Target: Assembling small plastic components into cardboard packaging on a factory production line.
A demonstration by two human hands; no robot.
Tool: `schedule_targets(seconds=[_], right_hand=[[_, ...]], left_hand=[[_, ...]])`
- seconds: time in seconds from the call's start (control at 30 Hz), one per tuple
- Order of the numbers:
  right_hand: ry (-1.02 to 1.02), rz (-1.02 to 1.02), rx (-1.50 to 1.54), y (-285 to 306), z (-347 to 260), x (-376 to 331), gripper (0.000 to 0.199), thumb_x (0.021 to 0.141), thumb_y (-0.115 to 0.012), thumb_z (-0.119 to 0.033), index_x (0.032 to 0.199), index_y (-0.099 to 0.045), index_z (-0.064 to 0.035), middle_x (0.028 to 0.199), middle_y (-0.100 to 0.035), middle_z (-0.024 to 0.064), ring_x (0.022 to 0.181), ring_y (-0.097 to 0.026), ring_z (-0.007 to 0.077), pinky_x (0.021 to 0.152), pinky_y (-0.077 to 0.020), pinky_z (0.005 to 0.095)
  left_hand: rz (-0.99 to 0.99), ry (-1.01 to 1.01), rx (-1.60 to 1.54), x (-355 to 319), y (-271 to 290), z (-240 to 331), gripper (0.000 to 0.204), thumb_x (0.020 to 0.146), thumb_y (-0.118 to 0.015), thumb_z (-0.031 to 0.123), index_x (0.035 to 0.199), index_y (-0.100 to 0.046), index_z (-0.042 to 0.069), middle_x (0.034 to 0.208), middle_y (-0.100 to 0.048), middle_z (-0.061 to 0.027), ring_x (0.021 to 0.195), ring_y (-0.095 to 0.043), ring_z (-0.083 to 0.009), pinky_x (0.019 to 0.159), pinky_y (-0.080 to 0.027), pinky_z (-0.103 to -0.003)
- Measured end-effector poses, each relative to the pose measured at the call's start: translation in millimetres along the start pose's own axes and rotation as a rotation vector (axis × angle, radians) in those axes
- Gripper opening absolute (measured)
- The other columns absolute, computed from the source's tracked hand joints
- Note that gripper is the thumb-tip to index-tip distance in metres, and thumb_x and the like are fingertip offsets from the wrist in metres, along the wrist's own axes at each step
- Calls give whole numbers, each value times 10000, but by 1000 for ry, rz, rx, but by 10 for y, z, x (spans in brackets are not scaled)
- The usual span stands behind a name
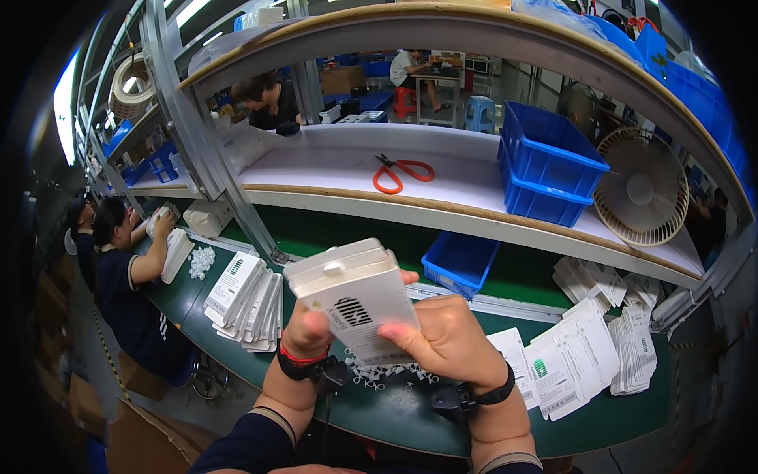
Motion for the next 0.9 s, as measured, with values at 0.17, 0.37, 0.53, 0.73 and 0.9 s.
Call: schedule_targets(seconds=[0.17,0.37,0.53,0.73,0.9], right_hand=[[-43,265,130,128,8,-60,206,907,-608,-122,797,-673,39,701,-659,146,566,-619,260,546,-472,311],[-21,335,274,-3,79,-38,193,908,-607,-117,871,-682,57,771,-683,154,637,-648,233,591,-488,295],[10,227,241,25,40,-34,208,897,-628,-148,847,-689,44,731,-678,149,609,-649,234,570,-482,287],[-98,108,175,-23,81,-16,218,875,-656,-167,755,-696,11,593,-632,122,497,-613,228,515,-466,302],[57,292,226,10,41,-18,186,872,-655,-144,835,-684,36,712,-673,144,604,-645,254,577,-485,308]], left_hand=[[-12,-86,559,-9,42,81,508,927,-573,447,1040,-627,-46,971,-661,-159,915,-621,-231,839,-462,-327],[54,-290,644,12,-101,195,401,988,-491,297,876,-646,-56,858,-664,-171,783,-633,-274,706,-484,-352],[71,-332,606,2,-110,271,299,975,-510,186,897,-644,-70,861,-666,-178,771,-636,-277,694,-491,-352],[133,-296,562,-9,-38,220,317,971,-529,207,892,-647,-76,853,-668,-177,737,-638,-265,665,-489,-338],[-10,-318,653,42,-55,243,351,966,-548,250,905,-651,-80,815,-664,-159,714,-632,-224,641,-483,-308]])
Point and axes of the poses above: each hand's wrist, its own x-axis towards the middle knuckle, its own y-axis out of the back of the hand, z = x × y, the point moved 5 cm from there along x, towards the middle knuckle
